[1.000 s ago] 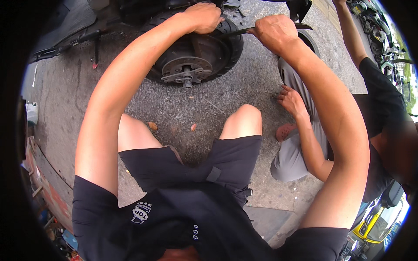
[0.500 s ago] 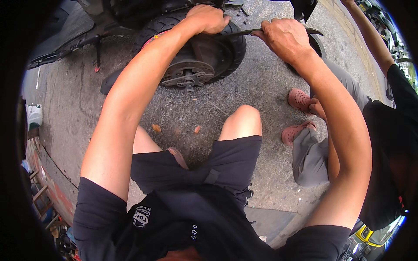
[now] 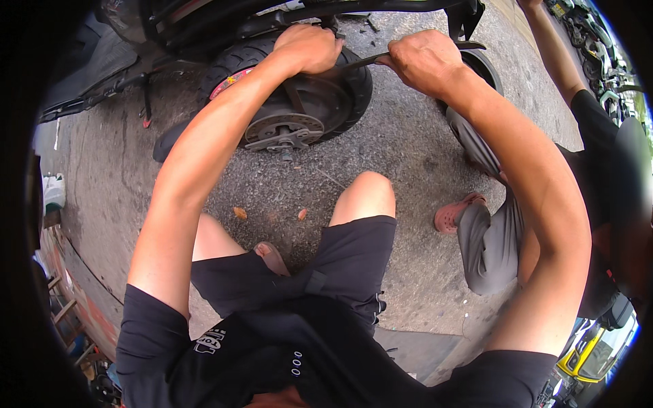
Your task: The person uses tire levers to pry the tire bead off the rim of a motorcycle wheel. They repeatedly insert the levers between the tire and rim, working around the circumference to release the tire from the wheel.
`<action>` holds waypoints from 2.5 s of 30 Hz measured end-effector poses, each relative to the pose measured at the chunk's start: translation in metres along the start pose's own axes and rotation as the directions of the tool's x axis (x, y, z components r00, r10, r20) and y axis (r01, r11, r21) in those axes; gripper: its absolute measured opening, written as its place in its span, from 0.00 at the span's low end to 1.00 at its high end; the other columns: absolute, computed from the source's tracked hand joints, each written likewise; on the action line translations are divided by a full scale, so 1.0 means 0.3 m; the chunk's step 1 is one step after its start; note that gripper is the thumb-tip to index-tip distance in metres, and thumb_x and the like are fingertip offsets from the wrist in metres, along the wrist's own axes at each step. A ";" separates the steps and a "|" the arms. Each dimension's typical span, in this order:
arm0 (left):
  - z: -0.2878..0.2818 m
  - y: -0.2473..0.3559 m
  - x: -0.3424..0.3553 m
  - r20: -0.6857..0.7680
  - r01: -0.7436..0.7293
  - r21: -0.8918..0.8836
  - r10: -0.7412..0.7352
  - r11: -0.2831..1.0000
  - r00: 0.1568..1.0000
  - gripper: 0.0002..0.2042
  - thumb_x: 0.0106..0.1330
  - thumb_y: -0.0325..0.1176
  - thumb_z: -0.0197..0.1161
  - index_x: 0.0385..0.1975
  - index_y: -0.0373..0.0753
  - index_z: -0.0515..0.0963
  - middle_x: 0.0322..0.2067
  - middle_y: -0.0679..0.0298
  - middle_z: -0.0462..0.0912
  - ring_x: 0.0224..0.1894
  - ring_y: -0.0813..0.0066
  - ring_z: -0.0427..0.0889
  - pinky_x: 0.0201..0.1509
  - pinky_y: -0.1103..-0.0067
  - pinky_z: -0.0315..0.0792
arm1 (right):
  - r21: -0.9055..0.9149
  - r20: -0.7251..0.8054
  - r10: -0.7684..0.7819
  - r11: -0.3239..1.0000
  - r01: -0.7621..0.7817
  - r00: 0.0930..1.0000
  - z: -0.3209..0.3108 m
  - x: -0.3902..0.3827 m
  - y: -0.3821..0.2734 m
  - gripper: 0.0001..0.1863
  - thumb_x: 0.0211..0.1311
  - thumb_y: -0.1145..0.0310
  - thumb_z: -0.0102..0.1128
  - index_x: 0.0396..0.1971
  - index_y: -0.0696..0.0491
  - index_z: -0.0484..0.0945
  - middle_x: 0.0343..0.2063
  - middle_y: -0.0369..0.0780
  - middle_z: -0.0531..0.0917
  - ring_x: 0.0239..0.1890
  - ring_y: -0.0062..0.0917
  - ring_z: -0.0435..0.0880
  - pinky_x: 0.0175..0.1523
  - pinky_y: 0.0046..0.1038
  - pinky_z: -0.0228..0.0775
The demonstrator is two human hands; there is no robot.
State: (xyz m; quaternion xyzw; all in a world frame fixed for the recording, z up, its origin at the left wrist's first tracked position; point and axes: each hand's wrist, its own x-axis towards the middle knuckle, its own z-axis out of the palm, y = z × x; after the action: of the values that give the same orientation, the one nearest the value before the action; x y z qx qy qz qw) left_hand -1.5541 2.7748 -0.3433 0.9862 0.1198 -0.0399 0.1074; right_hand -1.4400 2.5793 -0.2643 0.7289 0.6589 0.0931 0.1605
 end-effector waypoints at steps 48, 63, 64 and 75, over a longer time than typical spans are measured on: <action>0.012 -0.002 -0.026 -0.004 -0.102 0.108 0.103 0.989 0.995 0.42 0.63 0.73 0.56 0.59 0.37 0.80 0.51 0.49 0.85 0.58 0.51 0.82 0.65 0.61 0.72 | 0.726 0.596 0.474 0.028 -0.687 0.648 0.016 -0.273 -0.594 0.29 0.75 0.51 0.55 0.27 0.67 0.80 0.21 0.54 0.81 0.29 0.47 0.84 0.40 0.44 0.73; 0.023 0.009 -0.029 -0.044 -0.130 0.161 0.139 0.978 0.989 0.41 0.66 0.74 0.52 0.58 0.38 0.80 0.52 0.49 0.85 0.59 0.52 0.81 0.65 0.61 0.69 | 0.883 0.333 0.762 -0.045 -0.466 0.556 0.277 -0.280 -0.916 0.19 0.75 0.57 0.59 0.27 0.56 0.76 0.16 0.47 0.79 0.20 0.44 0.82 0.28 0.43 0.70; 0.028 0.004 -0.033 -0.030 -0.125 0.170 0.132 0.977 0.991 0.42 0.67 0.74 0.51 0.58 0.37 0.80 0.52 0.49 0.85 0.58 0.52 0.82 0.65 0.61 0.70 | 0.897 0.305 0.778 -0.042 -0.439 0.549 0.310 -0.270 -0.946 0.19 0.75 0.57 0.58 0.27 0.55 0.76 0.16 0.47 0.79 0.20 0.45 0.82 0.28 0.44 0.70; 0.050 0.006 -0.026 -0.085 -0.136 0.213 0.157 0.967 0.984 0.41 0.67 0.72 0.53 0.59 0.36 0.79 0.54 0.50 0.83 0.60 0.50 0.80 0.66 0.61 0.70 | 0.888 -0.005 0.788 0.287 -0.360 0.615 0.758 -0.120 -1.026 0.15 0.73 0.59 0.57 0.37 0.56 0.68 0.21 0.51 0.81 0.24 0.53 0.82 0.32 0.51 0.74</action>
State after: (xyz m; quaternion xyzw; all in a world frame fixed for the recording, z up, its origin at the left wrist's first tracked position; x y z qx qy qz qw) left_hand -1.5620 2.7680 -0.3568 0.9989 0.0473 0.0060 0.0008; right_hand -1.6516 2.5429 -0.5831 0.8596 0.3144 -0.0080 -0.4027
